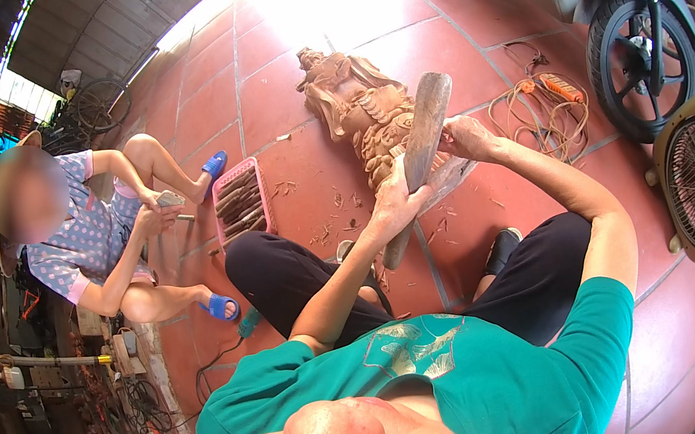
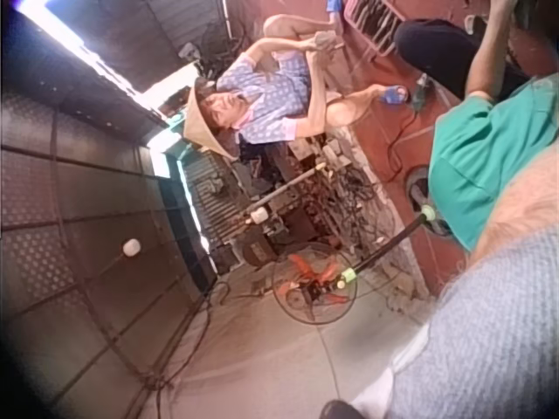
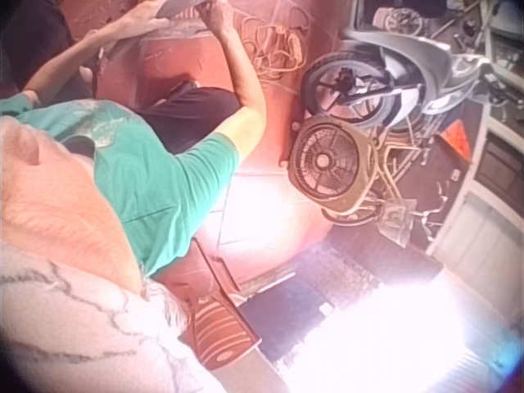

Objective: The person sits on the floor and carves a wooden sculpture using a chisel and mallet. They repeatedly strike the chisel to shape the wood, occasionally adjusting their grip and the position of the sculpture.

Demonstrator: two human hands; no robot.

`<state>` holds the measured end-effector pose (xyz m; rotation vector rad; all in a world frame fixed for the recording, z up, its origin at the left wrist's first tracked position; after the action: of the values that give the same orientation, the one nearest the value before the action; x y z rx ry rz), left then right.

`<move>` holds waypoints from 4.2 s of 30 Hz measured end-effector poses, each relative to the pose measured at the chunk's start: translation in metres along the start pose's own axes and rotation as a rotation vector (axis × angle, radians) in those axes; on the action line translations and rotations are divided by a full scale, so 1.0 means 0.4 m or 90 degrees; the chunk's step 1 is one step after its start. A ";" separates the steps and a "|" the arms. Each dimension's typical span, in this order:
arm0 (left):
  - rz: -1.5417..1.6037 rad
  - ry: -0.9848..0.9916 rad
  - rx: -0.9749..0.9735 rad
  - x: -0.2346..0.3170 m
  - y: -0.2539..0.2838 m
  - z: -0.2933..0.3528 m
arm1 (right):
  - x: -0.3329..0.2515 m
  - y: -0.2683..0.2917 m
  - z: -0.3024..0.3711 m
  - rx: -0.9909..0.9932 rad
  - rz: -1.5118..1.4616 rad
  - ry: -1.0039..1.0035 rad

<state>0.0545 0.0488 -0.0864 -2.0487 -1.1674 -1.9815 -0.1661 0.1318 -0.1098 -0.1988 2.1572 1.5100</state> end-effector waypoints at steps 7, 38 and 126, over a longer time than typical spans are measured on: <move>-0.043 -0.002 0.010 -0.014 -0.003 0.001 | -0.012 0.007 0.006 0.037 -0.069 0.016; 0.249 0.148 0.026 0.031 0.004 -0.015 | 0.087 -0.003 0.034 0.038 -0.140 -0.018; 0.017 0.064 0.032 0.003 -0.001 -0.004 | 0.025 -0.012 0.006 0.072 -0.095 0.018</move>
<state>0.0528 0.0488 -0.0851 -1.9077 -1.1515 -1.9948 -0.1723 0.1337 -0.1190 -0.3362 2.1897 1.3051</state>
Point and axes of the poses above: each hand's wrist, its own z-axis away from the middle knuckle, its own y-axis out of the back of the hand, x = y × z, the point moved 2 cm from there along -z, towards the middle knuckle, and after that the axes turned 9 degrees about x, right-handed, at the moved point
